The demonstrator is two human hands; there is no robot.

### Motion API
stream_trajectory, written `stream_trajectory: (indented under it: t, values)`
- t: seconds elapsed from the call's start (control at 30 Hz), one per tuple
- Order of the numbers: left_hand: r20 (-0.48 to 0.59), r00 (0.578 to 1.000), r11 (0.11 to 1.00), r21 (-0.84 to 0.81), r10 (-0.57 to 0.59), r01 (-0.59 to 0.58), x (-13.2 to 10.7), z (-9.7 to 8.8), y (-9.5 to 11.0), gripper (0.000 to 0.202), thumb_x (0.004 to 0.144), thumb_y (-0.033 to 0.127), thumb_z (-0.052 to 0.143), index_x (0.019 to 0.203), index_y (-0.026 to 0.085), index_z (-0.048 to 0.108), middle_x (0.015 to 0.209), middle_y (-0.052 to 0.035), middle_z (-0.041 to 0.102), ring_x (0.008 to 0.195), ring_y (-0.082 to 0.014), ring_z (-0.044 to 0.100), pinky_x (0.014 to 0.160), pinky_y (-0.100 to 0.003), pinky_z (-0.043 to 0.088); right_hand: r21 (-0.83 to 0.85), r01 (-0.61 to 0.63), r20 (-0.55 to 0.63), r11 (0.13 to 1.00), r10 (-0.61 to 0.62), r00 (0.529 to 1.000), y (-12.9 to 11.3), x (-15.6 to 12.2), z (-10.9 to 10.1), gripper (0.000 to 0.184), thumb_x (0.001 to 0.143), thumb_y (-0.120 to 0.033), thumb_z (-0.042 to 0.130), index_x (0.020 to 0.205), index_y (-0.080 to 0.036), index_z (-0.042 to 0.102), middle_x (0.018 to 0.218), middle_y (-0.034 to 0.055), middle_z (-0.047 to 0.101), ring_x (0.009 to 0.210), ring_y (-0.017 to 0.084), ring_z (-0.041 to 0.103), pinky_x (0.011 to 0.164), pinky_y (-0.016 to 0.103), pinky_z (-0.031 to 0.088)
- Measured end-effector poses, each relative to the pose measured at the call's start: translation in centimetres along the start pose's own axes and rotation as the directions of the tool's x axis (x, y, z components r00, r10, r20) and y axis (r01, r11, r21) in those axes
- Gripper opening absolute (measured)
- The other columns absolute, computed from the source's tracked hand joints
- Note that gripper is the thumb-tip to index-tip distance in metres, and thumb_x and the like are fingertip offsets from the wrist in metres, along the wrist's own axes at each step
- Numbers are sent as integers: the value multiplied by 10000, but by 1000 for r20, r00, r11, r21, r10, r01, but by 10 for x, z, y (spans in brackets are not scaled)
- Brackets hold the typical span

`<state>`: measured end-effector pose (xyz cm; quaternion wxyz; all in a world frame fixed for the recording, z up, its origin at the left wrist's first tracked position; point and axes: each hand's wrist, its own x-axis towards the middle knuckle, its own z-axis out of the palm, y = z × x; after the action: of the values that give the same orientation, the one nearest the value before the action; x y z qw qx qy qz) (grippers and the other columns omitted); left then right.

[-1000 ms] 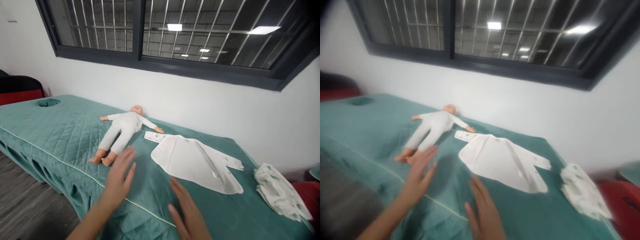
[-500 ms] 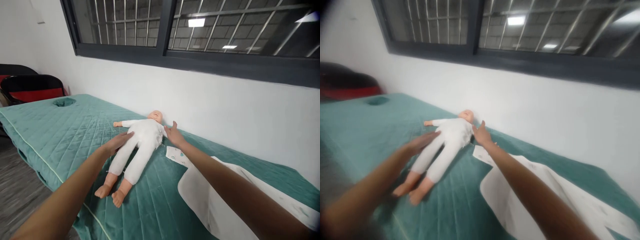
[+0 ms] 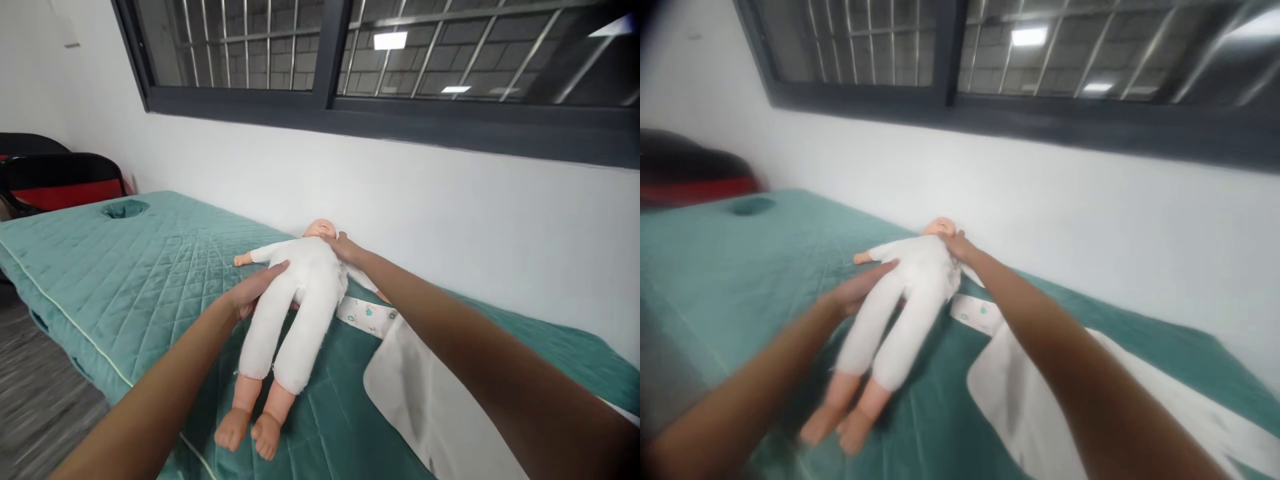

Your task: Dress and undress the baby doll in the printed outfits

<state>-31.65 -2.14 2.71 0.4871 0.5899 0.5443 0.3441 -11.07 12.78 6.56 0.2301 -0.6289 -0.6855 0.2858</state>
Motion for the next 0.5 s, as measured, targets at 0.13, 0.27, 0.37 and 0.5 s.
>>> stream_trajectory:
  t: [0.13, 0.27, 0.37, 0.5]
  values:
    - [-35, 994, 989, 111, 101, -97, -26, 39, 35, 842, 899, 741, 193, 1366, 134, 544, 1213, -135, 691, 1061, -299, 678, 906, -430, 579, 10, -1, -40, 1000, 2, 999, 7, -46, -64, 1036, 768, -739, 560, 1448, -3, 295, 1452, 291, 434, 1283, 353, 513, 1038, 448, 438]
    - [-10, 969, 956, 165, 247, -242, -48, 102, 58, 835, 919, 709, 169, 1451, 123, 435, 1317, -147, 627, 1133, -311, 642, 1008, -472, 520, 7, 3, -108, 1000, -2, 994, 31, -103, -132, 907, 763, -707, 605, 1403, -98, 402, 1455, 236, 462, 1277, 343, 524, 1033, 452, 451]
    - [78, 940, 933, 118, 333, -340, -56, 159, 64, 805, 936, 674, 188, 1498, 121, 350, 1351, -153, 600, 1160, -309, 628, 1058, -473, 480, 8, 3, -137, 1000, -2, 991, 58, -148, -173, 820, 752, -679, 647, 1324, -109, 503, 1411, 222, 517, 1237, 347, 559, 1017, 453, 479]
    - [171, 908, 912, 93, 381, -400, -65, 230, 69, 757, 961, 619, 157, 1525, 128, 278, 1357, -157, 595, 1133, -278, 647, 1020, -436, 516, 15, -32, -167, 999, 34, 985, 99, -200, -207, 632, 783, -572, 686, 1223, -127, 604, 1363, 199, 572, 1217, 343, 579, 1031, 449, 486]
